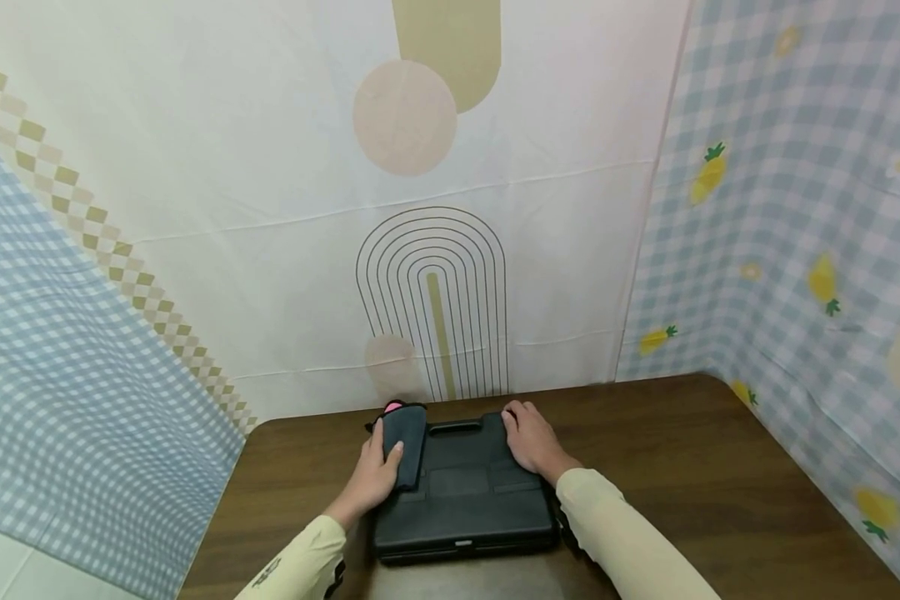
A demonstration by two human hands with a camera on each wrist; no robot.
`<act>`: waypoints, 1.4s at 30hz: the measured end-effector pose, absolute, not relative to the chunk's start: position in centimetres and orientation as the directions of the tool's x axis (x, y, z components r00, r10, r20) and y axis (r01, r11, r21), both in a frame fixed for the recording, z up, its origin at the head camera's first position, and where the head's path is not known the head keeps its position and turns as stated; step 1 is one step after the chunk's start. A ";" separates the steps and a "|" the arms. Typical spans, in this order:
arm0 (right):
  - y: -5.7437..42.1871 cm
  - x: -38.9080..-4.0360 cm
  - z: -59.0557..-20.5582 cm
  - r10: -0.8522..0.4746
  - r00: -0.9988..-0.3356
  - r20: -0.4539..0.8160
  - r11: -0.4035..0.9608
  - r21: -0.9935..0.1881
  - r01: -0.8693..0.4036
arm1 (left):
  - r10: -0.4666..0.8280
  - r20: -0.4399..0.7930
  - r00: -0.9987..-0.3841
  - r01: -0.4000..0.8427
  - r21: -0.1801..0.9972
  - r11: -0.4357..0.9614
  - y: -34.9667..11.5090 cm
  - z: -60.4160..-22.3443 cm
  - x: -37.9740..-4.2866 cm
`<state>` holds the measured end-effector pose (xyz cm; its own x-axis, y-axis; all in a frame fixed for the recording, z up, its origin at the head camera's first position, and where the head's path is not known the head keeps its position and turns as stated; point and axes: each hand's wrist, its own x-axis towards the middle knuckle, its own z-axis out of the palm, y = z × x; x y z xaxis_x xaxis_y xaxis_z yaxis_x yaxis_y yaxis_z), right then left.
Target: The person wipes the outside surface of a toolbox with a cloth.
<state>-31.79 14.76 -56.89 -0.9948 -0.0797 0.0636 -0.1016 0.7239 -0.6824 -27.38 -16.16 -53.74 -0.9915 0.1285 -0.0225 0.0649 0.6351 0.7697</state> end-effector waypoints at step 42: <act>14.9 -31.4 -56.8 -0.057 -0.995 0.082 0.699 -0.708 -0.099 | -0.053 -0.044 -0.998 -0.065 0.867 0.494 -17.7 -53.4 -29.6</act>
